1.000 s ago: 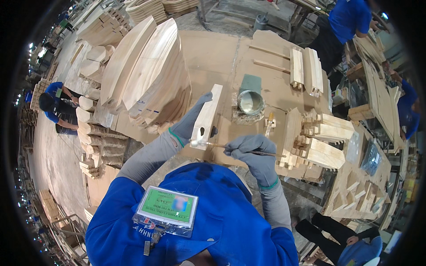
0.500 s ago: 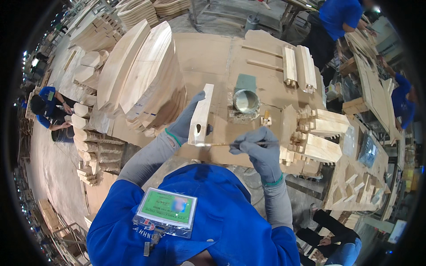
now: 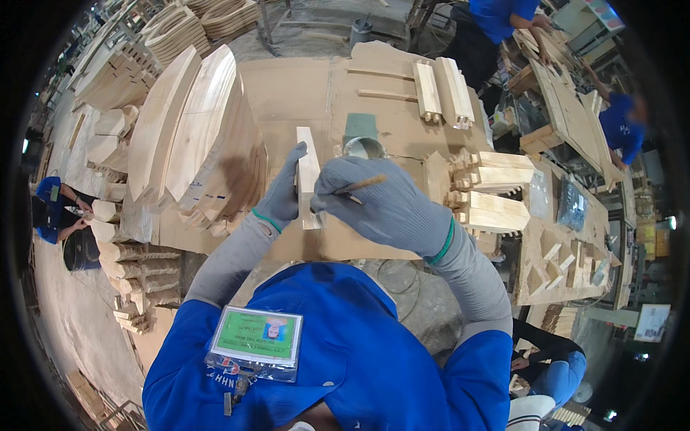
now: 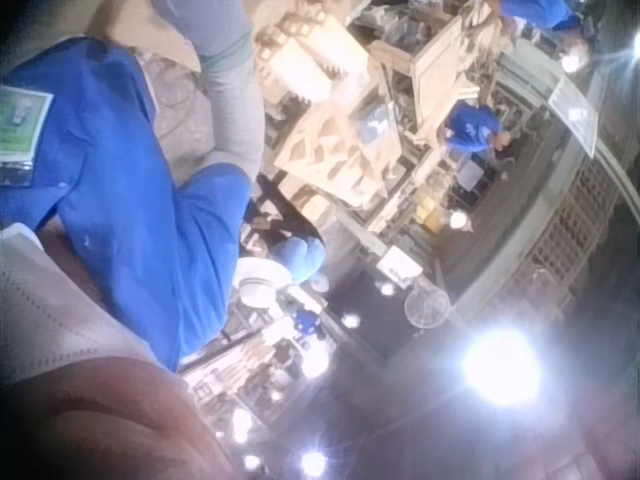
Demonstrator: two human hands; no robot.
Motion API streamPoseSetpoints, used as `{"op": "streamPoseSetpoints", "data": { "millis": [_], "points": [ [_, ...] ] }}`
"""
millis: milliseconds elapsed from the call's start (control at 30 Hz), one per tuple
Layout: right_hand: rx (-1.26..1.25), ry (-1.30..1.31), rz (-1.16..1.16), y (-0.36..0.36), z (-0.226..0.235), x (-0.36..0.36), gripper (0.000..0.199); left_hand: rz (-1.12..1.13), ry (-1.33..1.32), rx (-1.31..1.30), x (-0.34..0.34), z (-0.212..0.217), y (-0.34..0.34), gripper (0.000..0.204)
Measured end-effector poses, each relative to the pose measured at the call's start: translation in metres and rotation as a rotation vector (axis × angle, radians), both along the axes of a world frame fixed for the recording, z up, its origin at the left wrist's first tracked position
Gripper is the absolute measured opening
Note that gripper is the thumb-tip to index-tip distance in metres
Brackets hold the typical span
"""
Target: The person repeatedly picks up small wooden pieces, applies glue to specific areas using a brush, and places them on a workbench. The process is repeated for multiple pieces in a workshop setting.
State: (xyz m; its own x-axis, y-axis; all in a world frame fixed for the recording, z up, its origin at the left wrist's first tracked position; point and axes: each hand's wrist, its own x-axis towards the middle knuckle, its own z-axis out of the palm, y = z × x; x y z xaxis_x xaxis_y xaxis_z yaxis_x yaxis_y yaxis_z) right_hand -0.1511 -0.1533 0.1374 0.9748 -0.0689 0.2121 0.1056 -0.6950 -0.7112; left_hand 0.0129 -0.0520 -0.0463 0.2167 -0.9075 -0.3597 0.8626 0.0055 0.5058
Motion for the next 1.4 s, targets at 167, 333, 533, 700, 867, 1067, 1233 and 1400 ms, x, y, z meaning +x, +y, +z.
{"op": "streamPoseSetpoints", "data": {
  "millis": [167, 333, 533, 700, 867, 1067, 1233, 1400],
  "points": [
    [-0.135, 0.013, 0.086, 0.005, 0.007, -0.003, 0.012, 0.129, 0.047, 0.069, 0.003, -0.003, -0.007, 0.06],
    [-0.066, 0.018, -0.014, -0.003, 0.003, -0.003, 0.01, 0.193, 0.02, 0.089, 0.001, 0.01, -0.011, 0.058],
    [0.227, -0.053, -0.132, -0.002, 0.002, -0.011, 0.007, 0.231, -0.055, 0.096, 0.008, 0.017, -0.014, 0.054],
    [0.6, -0.223, -0.423, 0.006, -0.018, -0.03, 0.007, 0.253, 0.048, 0.024, 0.016, 0.023, -0.014, 0.049],
    [1.07, -0.485, -0.349, 0.006, -0.062, -0.047, 0.009, 0.182, 0.007, -0.05, 0.008, 0.048, -0.019, 0.037],
    [1.125, -0.454, -0.208, 0.008, -0.083, -0.041, 0.011, 0.141, -0.08, -0.023, 0.004, 0.06, -0.013, 0.038],
    [1.153, -0.427, -0.039, 0.01, -0.084, -0.04, 0.014, 0.245, -0.482, -0.162, 0.008, 0.042, -0.004, 0.043],
    [1.214, -0.401, -0.145, 0.017, -0.084, -0.037, 0.016, 0.237, -0.316, -0.127, 0.004, 0.055, 0.005, 0.051]
  ]
}}
